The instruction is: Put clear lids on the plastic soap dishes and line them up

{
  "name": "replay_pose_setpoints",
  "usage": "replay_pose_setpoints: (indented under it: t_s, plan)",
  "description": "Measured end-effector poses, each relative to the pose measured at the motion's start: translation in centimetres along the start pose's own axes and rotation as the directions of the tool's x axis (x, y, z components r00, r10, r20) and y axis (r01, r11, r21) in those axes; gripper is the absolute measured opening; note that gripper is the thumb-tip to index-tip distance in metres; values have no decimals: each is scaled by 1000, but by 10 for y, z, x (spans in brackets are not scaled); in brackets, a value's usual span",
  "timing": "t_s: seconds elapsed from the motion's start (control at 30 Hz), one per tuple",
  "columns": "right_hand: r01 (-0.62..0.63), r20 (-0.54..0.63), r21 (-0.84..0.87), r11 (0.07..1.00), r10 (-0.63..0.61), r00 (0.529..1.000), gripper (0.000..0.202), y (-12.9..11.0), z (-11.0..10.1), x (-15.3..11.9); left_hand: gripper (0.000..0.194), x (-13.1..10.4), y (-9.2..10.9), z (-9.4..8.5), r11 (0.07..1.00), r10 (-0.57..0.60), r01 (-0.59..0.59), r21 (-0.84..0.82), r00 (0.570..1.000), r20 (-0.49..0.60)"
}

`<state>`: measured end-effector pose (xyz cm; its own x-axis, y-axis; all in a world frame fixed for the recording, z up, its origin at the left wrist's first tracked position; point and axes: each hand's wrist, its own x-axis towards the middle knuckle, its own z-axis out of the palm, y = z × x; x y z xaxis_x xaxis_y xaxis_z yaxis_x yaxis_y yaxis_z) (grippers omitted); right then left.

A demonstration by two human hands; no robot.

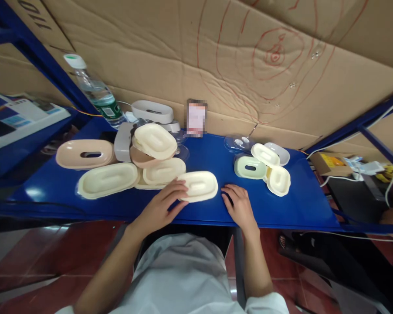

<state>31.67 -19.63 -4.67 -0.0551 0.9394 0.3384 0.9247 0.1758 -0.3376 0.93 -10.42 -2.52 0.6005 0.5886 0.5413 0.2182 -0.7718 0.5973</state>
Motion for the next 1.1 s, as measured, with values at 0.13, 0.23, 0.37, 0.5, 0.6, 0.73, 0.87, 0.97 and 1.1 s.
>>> replay_pose_setpoints:
  t_s: [0.13,0.23,0.37,0.5,0.6,0.73,0.87,0.97,1.1]
  plan:
    - [-4,3,0,1000,4,1000,29,-1,0,0,15,-3,4,7,999,-14,21,-41,985,173]
    - [-20,-38,-19,1000,19,999,33,-4,-1,0,16,-4,2,6,999,-33,36,-11,976,217]
    - [-154,-277,-98,983,122,953,52,-1,-2,-1,22,-6,2,6,998,-44,37,55,988,146]
    - [-252,-365,-145,957,185,912,60,18,4,3,29,-9,-1,11,993,-79,67,96,989,123]
    - [-279,-282,-203,939,217,935,58,30,7,11,34,-11,-7,14,988,-102,83,131,984,147]
    - [-220,-236,-184,958,174,956,45,25,6,14,40,-12,-12,15,986,-151,136,95,974,170]
    - [-59,-185,-158,986,29,982,35,7,1,6,41,-11,-11,12,982,-185,177,61,966,180]
    - [0,-196,-126,992,-25,980,34,0,-3,1,43,-9,-9,11,981,-192,184,58,964,184]
    - [28,-236,-67,997,-43,971,38,-2,-4,1,48,-9,-10,13,976,-218,212,52,958,186]
